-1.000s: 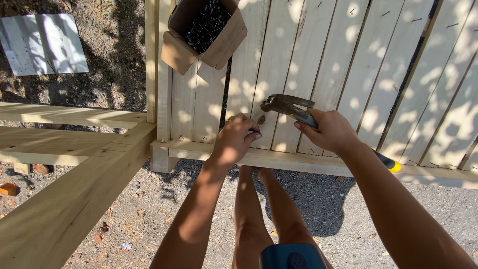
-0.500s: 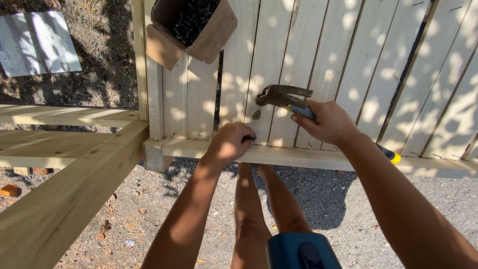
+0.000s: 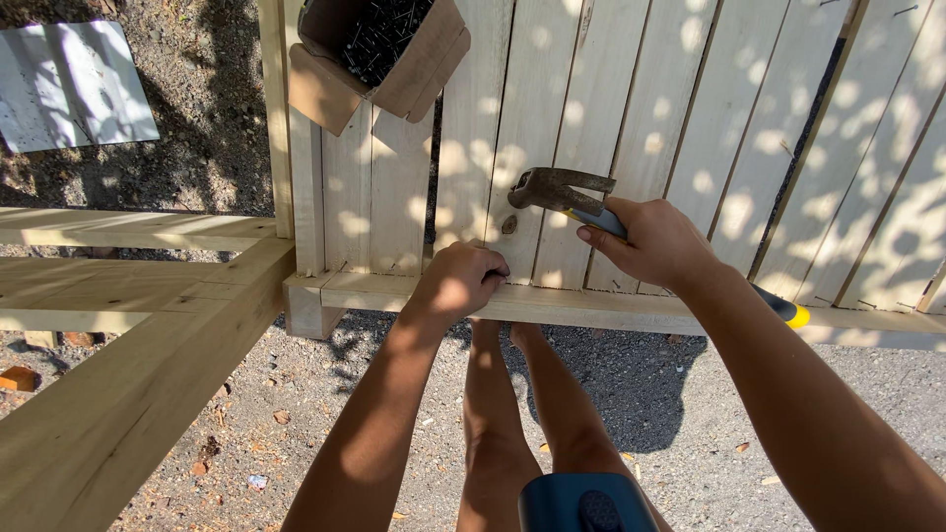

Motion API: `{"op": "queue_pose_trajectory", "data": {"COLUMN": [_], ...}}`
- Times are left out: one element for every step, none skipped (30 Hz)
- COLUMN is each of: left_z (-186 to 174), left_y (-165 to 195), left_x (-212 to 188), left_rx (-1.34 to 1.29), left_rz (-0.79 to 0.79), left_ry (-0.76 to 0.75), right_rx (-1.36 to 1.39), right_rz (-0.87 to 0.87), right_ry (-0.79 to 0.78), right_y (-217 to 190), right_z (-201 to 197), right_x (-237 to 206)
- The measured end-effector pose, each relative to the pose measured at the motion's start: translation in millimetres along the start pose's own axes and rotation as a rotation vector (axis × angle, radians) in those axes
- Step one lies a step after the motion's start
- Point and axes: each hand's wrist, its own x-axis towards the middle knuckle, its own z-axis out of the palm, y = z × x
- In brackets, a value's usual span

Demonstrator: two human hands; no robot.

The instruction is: The person hammers nails into slatted wooden bed frames laid on the ground, taking nails from a cardboard box and driving them into the frame rails. They move around the frames, reposition nails by hand, and continue hammering along the slats.

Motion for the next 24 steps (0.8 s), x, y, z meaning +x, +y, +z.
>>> {"op": "queue_pose_trajectory", "data": {"left_z": [-0.4,-1.0,-1.8,-2.8,-4.2,-5.6,-7.0,-8.0,-8.8,-9.6,-9.9,-9.7,-9.0,-7.7,-5.9,-3.8,-1.8,0.4,2.6,4.7,6.1,7.1,7.6,7.9], "left_y": [0.3,0.6,1.3,2.2,2.8,4.1,5.0,6.3,7.1,7.3,6.9,5.9,4.1,1.7,-1.2,-4.4,-8.4,-12.1,-15.4,-18.3,-21.0,-23.0,-24.5,-25.3], "left_x": [0.9,2.2,3.8,5.3,7.5,9.1,10.5,12.0,13.9,15.3,16.6,17.6,18.3,19.3,20.5,21.0,20.9,21.1,21.2,21.5,21.9,22.2,22.8,23.1], "left_rx": [-0.005,-0.001,0.003,0.006,0.023,0.039,0.056,0.074,0.095,0.116,0.101,0.086,0.071,0.054,0.035,0.016,-0.009,-0.034,-0.059,-0.058,-0.056,-0.056,-0.059,-0.063], "left_rz": [0.015,0.020,0.026,0.033,0.029,0.023,0.015,0.002,-0.012,-0.026,-0.037,-0.049,-0.061,-0.066,-0.072,-0.078,-0.042,-0.005,0.032,0.039,0.046,0.053,0.056,0.058], "left_ry": [0.000,-0.002,-0.003,-0.003,-0.029,-0.054,-0.081,-0.107,-0.133,-0.160,-0.159,-0.160,-0.161,-0.161,-0.162,-0.164,-0.137,-0.110,-0.083,-0.085,-0.086,-0.087,-0.091,-0.094], "right_rx": [-0.028,-0.039,-0.052,-0.066,-0.107,-0.149,-0.189,-0.206,-0.222,-0.237,-0.248,-0.258,-0.269,-0.311,-0.353,-0.393,-0.416,-0.438,-0.460,-0.449,-0.438,-0.427,-0.441,-0.454], "right_rz": [0.032,0.044,0.055,0.068,0.052,0.035,0.017,0.029,0.039,0.048,0.021,-0.006,-0.033,-0.066,-0.099,-0.131,-0.173,-0.214,-0.255,-0.294,-0.334,-0.373,-0.374,-0.375], "right_ry": [-0.033,-0.044,-0.053,-0.062,-0.068,-0.076,-0.085,-0.117,-0.148,-0.178,-0.198,-0.219,-0.241,-0.244,-0.249,-0.255,-0.247,-0.238,-0.228,-0.211,-0.195,-0.178,-0.186,-0.196], "right_y": [-0.7,-0.6,0.8,2.6,5.0,7.8,10.7,13.4,15.5,17.2,18.8,19.5,19.7,19.4,18.6,17.5,16.0,14.3,12.6,10.6,8.6,6.6,4.5,2.6], "right_z": [-1.9,-4.1,-7.1,-9.6,-11.4,-12.8,-13.0,-12.5,-10.9,-9.3,-7.9,-6.0,-4.3,-2.9,-1.8,-1.1,-0.2,0.2,0.5,1.2,2.0,2.8,4.0,5.0], "right_x": [-2.6,-6.2,-10.9,-16.6,-22.1,-28.9,-35.4,-41.4,-46.2,-49.5,-51.3,-52.6,-52.2,-51.6,-50.8,-49.7,-48.7,-47.5,-46.4,-45.0,-42.7,-40.6,-37.7,-35.0]}}
